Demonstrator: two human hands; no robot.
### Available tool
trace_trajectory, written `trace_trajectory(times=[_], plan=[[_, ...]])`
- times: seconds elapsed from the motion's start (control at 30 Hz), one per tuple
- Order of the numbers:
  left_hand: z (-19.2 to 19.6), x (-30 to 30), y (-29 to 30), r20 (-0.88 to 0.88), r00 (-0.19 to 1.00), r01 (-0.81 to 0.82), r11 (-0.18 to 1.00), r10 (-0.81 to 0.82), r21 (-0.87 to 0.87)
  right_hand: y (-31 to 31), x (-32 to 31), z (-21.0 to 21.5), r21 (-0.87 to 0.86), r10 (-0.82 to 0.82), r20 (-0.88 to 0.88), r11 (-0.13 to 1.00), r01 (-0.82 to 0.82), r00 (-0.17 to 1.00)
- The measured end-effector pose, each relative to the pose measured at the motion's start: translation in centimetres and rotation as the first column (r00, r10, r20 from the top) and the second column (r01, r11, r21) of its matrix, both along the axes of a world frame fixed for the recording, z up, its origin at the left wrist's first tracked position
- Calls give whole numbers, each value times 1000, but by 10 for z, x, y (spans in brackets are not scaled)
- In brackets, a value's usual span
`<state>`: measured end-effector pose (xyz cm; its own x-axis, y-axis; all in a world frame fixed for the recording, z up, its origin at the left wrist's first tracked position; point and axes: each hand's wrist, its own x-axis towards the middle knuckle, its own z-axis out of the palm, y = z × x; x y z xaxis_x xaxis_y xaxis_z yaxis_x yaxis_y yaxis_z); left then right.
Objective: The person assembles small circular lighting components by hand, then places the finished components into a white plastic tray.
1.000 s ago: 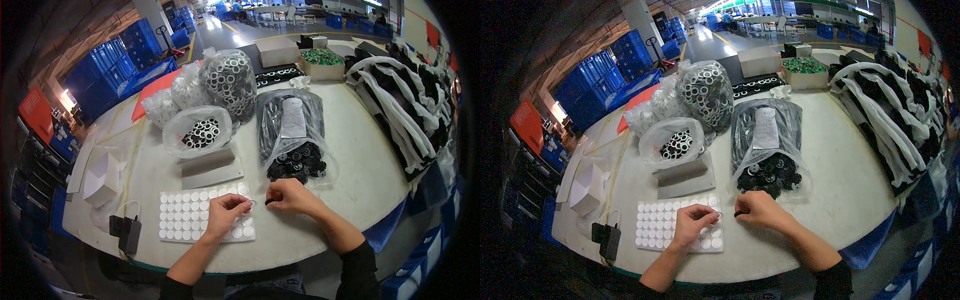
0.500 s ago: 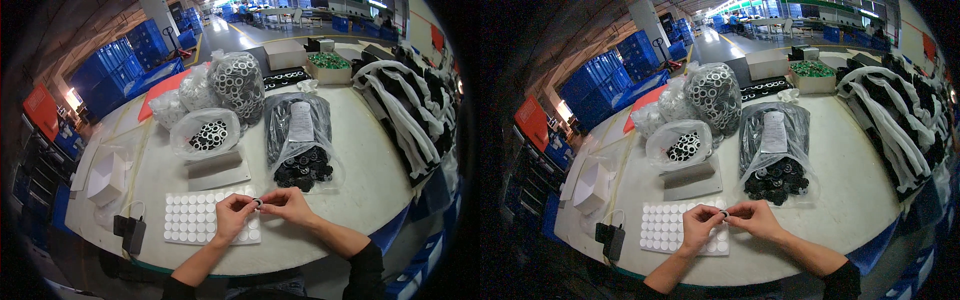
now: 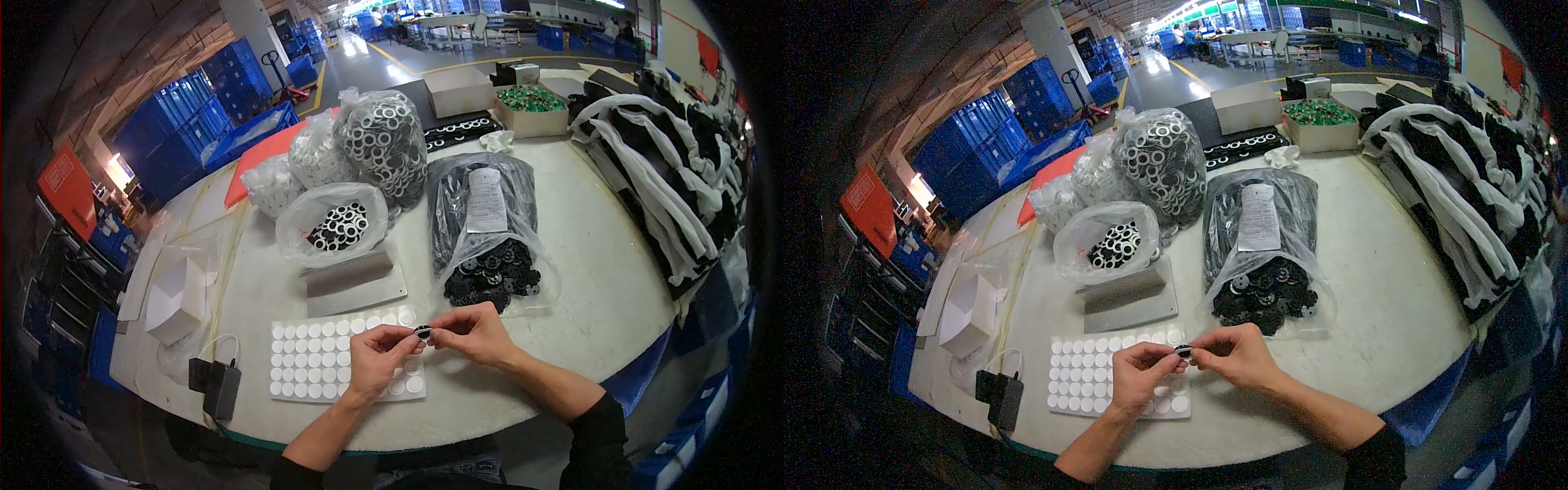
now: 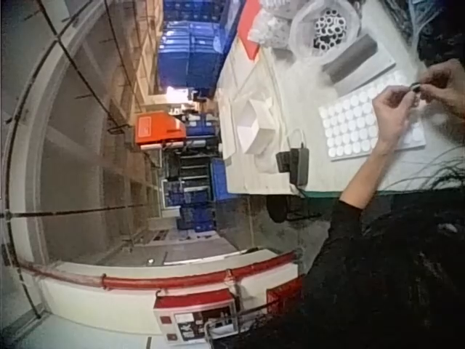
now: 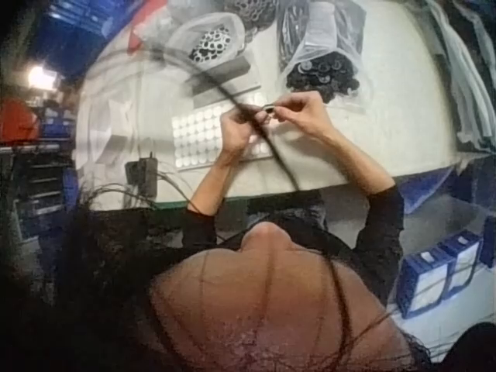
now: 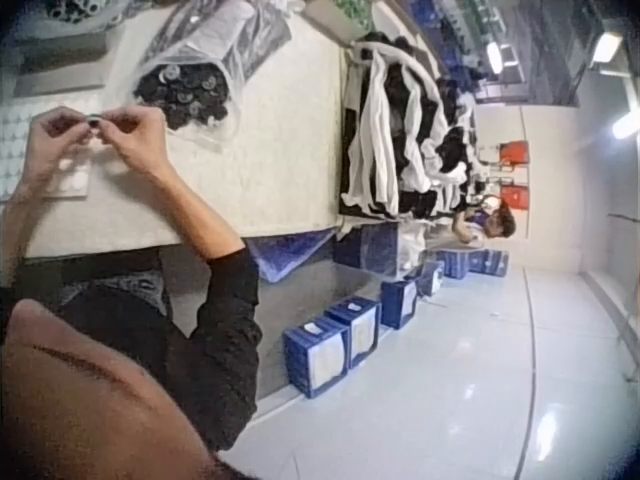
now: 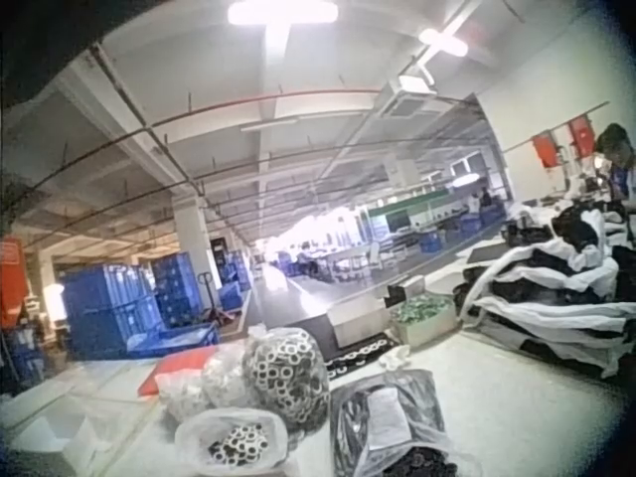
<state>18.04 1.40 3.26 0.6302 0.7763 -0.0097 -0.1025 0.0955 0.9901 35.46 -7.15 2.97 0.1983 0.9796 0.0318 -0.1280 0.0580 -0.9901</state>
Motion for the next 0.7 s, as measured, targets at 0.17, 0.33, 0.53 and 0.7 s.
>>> trace_trajectory(times=[0.17, 0.33, 0.53, 0.7], plan=[[0, 1, -4, 24, 1000, -10, 1000, 10, -13, -2, -2, -4, 47, -55, 166, 998, 48, 985], [-4, 2, -3, -61, 997, -30, 975, 45, 219, -3, -7, -5, 78, -70, 311, 996, 48, 948], [-5, -1, 4, -195, 981, 76, 898, 10, 432, -1, -3, -7, -22, 26, 217, 1000, -22, 976], [-5, 3, 1, -106, 994, 43, 967, -16, 252, 1, -6, -13, -19, 25, -1, 999, -25, 1000]])
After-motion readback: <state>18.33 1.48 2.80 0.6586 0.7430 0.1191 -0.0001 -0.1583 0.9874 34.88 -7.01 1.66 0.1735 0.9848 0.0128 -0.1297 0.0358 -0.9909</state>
